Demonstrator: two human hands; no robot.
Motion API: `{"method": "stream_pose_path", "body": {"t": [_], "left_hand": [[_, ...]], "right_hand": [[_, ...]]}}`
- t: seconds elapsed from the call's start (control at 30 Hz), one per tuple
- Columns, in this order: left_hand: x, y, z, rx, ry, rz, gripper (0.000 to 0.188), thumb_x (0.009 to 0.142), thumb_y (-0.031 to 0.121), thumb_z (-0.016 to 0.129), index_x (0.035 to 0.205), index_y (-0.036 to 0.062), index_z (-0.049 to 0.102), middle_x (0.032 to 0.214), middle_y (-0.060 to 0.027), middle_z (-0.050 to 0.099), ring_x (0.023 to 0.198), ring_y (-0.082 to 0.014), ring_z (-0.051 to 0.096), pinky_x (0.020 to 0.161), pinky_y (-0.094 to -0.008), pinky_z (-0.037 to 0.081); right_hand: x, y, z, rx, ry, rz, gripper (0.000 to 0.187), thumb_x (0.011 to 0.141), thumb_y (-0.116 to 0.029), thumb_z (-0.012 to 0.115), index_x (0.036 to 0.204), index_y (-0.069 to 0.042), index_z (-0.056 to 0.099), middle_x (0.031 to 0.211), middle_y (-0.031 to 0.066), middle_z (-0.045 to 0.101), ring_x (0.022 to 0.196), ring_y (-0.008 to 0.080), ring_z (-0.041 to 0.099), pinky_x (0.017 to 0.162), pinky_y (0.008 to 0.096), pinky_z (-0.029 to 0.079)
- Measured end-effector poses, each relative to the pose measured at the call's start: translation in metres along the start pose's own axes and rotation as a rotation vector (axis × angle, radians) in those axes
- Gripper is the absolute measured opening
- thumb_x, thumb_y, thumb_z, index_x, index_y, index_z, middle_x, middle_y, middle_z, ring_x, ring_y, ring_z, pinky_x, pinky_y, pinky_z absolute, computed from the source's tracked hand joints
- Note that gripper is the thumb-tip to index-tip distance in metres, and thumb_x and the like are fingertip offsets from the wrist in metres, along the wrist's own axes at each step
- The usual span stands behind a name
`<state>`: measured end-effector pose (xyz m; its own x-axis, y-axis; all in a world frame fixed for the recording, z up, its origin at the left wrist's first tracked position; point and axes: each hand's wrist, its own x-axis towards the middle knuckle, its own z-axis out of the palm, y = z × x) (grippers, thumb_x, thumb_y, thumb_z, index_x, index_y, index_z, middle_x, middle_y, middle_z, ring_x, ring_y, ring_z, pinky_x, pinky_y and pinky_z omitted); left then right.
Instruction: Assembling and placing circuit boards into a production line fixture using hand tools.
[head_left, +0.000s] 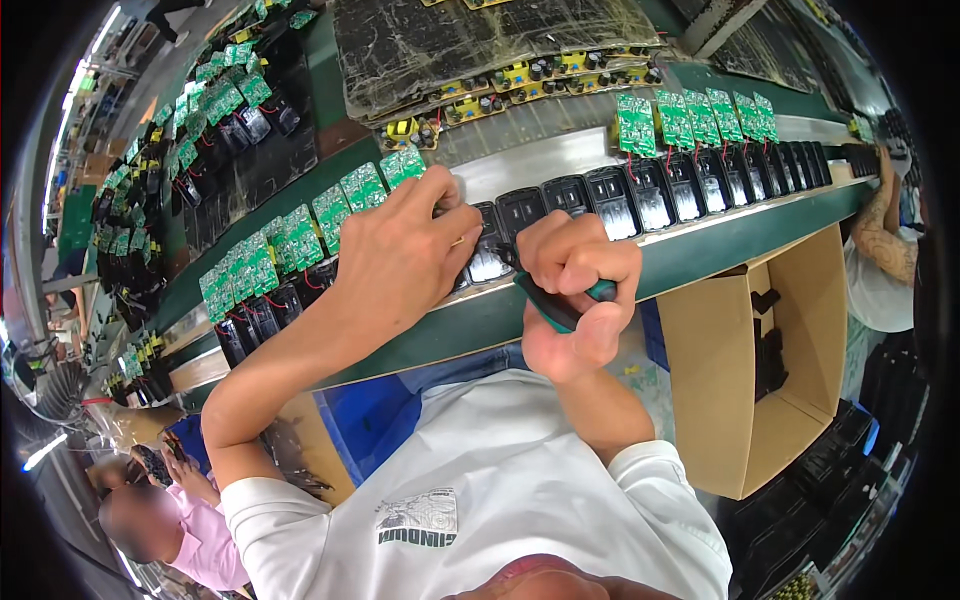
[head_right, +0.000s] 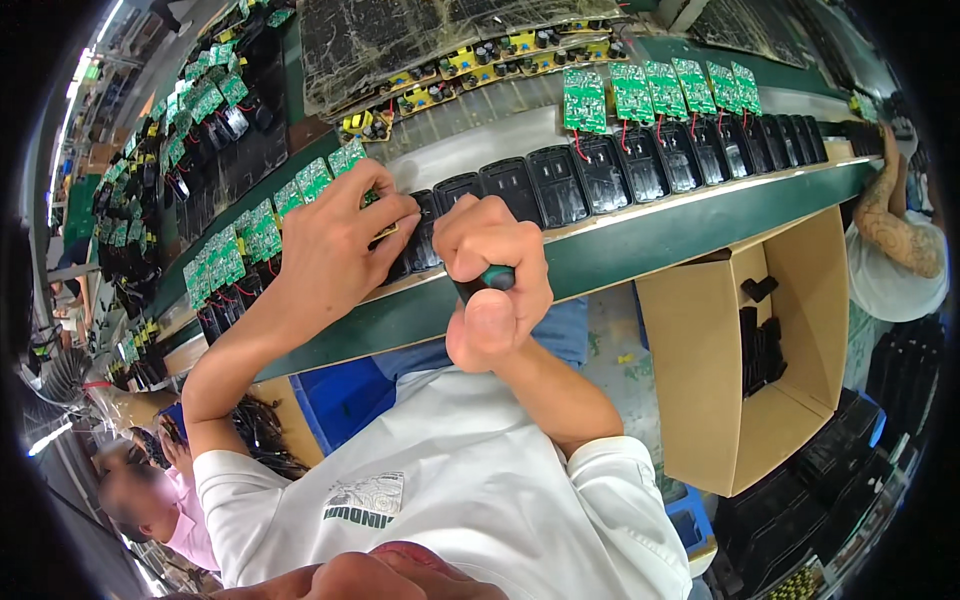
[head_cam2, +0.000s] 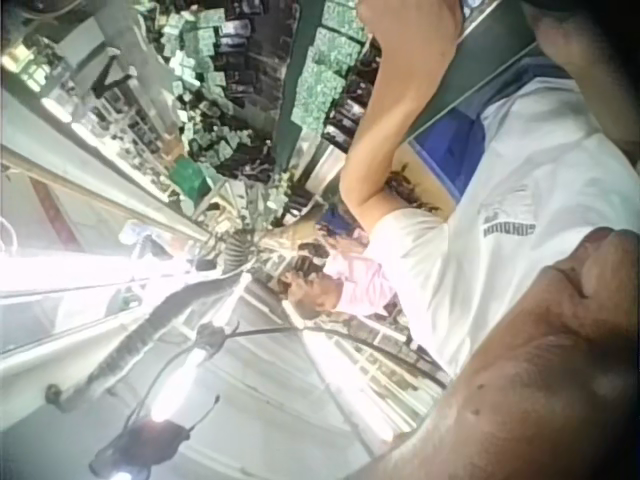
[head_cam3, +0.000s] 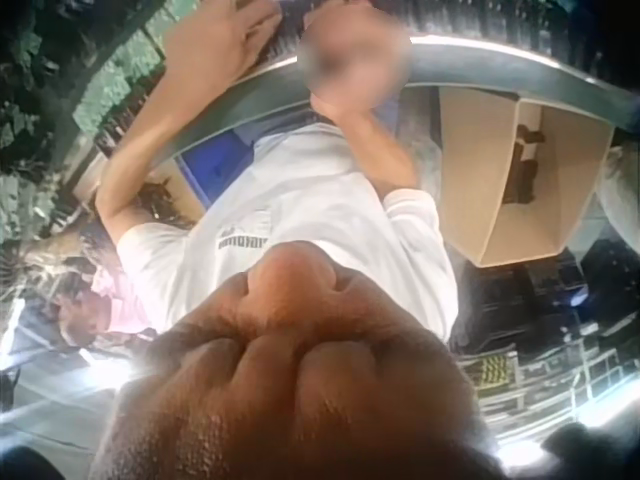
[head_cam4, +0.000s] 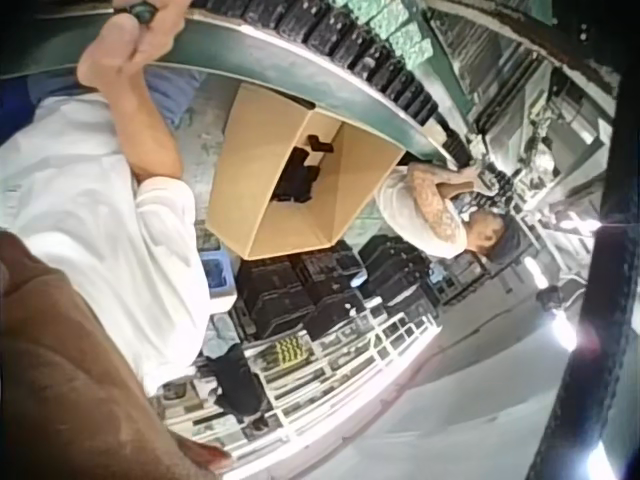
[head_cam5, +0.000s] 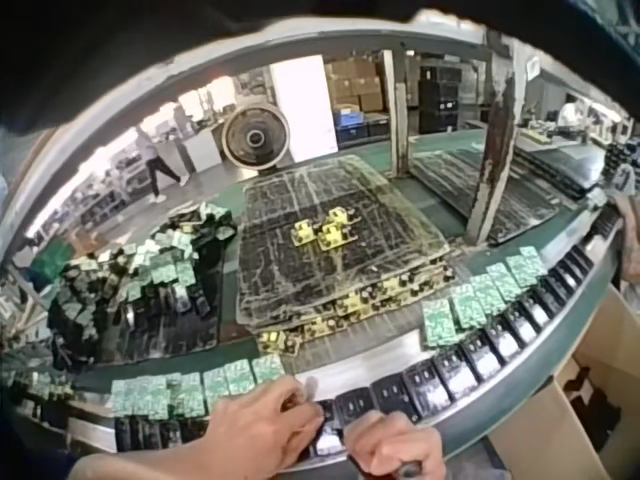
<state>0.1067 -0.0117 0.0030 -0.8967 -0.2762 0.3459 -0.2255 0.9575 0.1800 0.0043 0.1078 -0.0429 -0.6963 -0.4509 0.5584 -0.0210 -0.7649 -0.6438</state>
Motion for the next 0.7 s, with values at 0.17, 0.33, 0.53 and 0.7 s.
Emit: {"method": "stream_pose_path", "body": {"t": [0.17, 0.33, 0.53, 0.7], "left_hand": [[0.002, -0.001, 0.002, 0.026, -0.031, -0.006, 0.008, 0.084, 0.012, 0.073, 0.079, 0.0110, 0.068, 0.095, -0.0005, 0.053, 0.070, -0.0170, 0.057, 0.048, -0.0321, 0.041], [0.005, -0.002, 0.001, 0.015, -0.056, 0.002, 0.008, 0.085, 0.012, 0.072, 0.078, 0.0104, 0.068, 0.093, -0.0013, 0.053, 0.070, -0.0175, 0.057, 0.048, -0.0330, 0.041], [0.012, 0.001, -0.008, 0.078, -0.168, -0.018, 0.006, 0.084, 0.012, 0.074, 0.081, 0.0101, 0.069, 0.095, -0.0013, 0.055, 0.071, -0.0195, 0.060, 0.053, -0.0339, 0.044], [0.014, 0.002, -0.011, 0.072, -0.230, -0.023, 0.006, 0.084, 0.012, 0.074, 0.081, 0.0097, 0.069, 0.094, -0.0022, 0.055, 0.070, -0.0214, 0.061, 0.054, -0.0352, 0.045]], "right_hand": [[0.000, -0.001, 0.000, -0.001, -0.004, 0.001, 0.039, 0.106, -0.049, 0.053, 0.095, -0.013, 0.045, 0.081, 0.0060, 0.047, 0.068, 0.0172, 0.037, 0.061, 0.0324, 0.035], [-0.001, -0.002, 0.000, 0.004, 0.006, 0.014, 0.038, 0.105, -0.049, 0.054, 0.095, -0.012, 0.045, 0.082, 0.0061, 0.047, 0.068, 0.0172, 0.038, 0.061, 0.0323, 0.035], [0.004, 0.003, 0.005, 0.011, 0.007, 0.020, 0.038, 0.105, -0.047, 0.054, 0.096, -0.012, 0.045, 0.082, 0.0058, 0.046, 0.068, 0.0168, 0.038, 0.063, 0.0314, 0.035], [0.020, 0.014, 0.008, -0.060, -0.011, 0.029, 0.032, 0.103, -0.040, 0.054, 0.096, -0.010, 0.046, 0.082, 0.0052, 0.046, 0.069, 0.0164, 0.037, 0.064, 0.0308, 0.035]]}}
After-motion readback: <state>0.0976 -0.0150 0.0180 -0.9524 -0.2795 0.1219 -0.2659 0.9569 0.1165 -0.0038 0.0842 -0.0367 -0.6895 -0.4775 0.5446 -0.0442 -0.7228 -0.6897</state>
